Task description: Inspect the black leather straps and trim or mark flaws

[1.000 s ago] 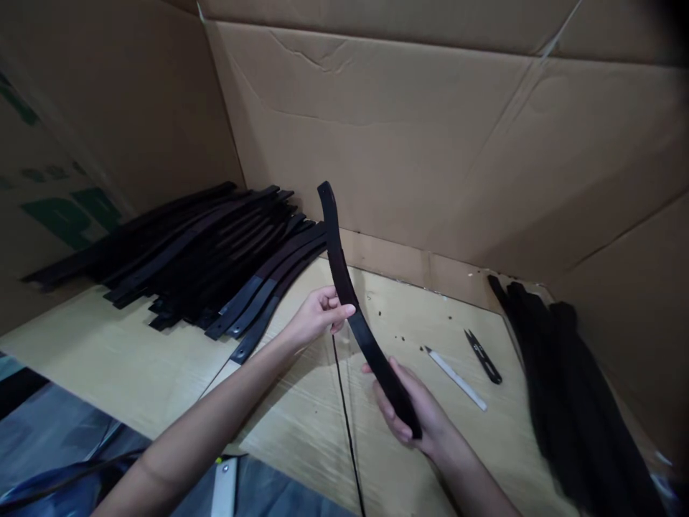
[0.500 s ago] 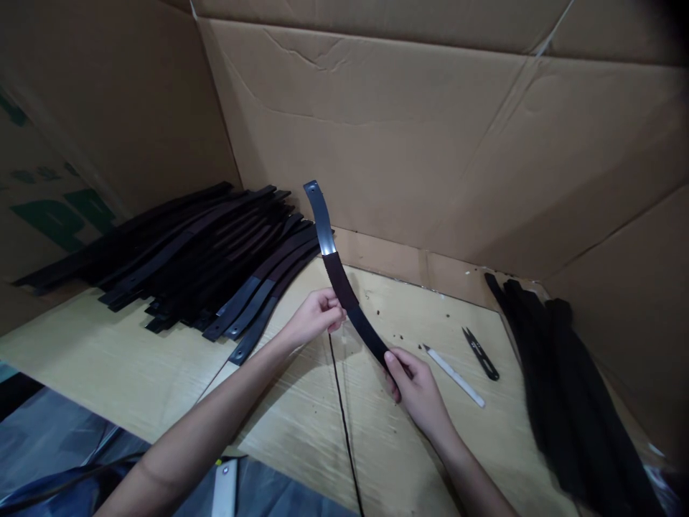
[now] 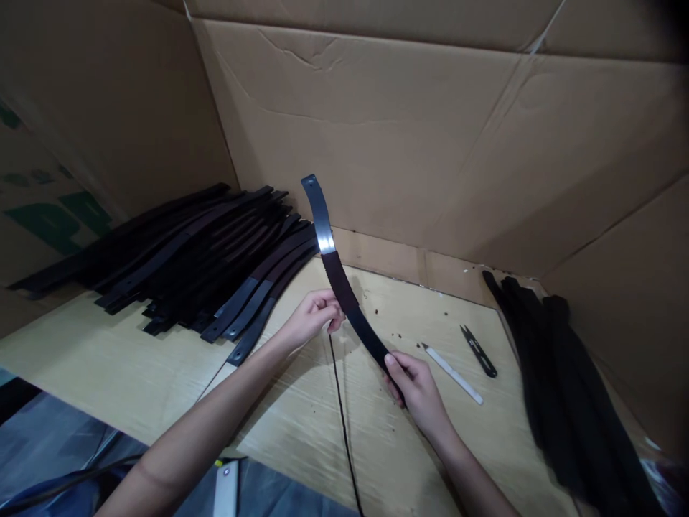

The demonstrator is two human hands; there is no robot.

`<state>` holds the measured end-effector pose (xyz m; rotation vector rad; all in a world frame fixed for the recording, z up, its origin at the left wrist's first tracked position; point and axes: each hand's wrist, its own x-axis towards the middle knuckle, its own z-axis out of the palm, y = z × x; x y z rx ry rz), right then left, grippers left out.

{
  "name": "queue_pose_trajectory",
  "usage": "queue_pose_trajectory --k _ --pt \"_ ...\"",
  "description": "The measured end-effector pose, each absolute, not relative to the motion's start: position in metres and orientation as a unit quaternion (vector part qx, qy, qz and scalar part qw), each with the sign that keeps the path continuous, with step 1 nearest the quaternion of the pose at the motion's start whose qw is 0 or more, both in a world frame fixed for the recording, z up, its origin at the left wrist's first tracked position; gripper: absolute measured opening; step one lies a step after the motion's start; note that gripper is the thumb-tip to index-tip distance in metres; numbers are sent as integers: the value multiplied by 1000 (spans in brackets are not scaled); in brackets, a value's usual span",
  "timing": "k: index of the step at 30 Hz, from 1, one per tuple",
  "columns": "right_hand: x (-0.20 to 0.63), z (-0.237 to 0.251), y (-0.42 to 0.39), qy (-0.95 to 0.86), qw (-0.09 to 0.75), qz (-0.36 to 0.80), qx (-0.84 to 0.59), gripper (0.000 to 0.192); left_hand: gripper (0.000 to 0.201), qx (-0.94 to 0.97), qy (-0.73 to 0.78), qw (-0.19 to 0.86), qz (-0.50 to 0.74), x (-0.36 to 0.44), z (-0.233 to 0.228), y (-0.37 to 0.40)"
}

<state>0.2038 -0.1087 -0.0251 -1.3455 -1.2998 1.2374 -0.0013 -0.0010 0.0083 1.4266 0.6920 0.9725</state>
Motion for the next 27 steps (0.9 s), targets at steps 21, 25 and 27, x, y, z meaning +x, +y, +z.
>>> queue_pose_trajectory --k 21,25,27 --pt "193 -25 -111 -378 442 703 -409 42 28 574 310 636 413 1 3 -4" --pt "192 -20 -111 -476 438 570 -506 38 26 598 340 589 424 1 4 -4" --pt "192 -19 -112 -522 434 504 -534 40 22 601 340 591 418 1 4 -3"
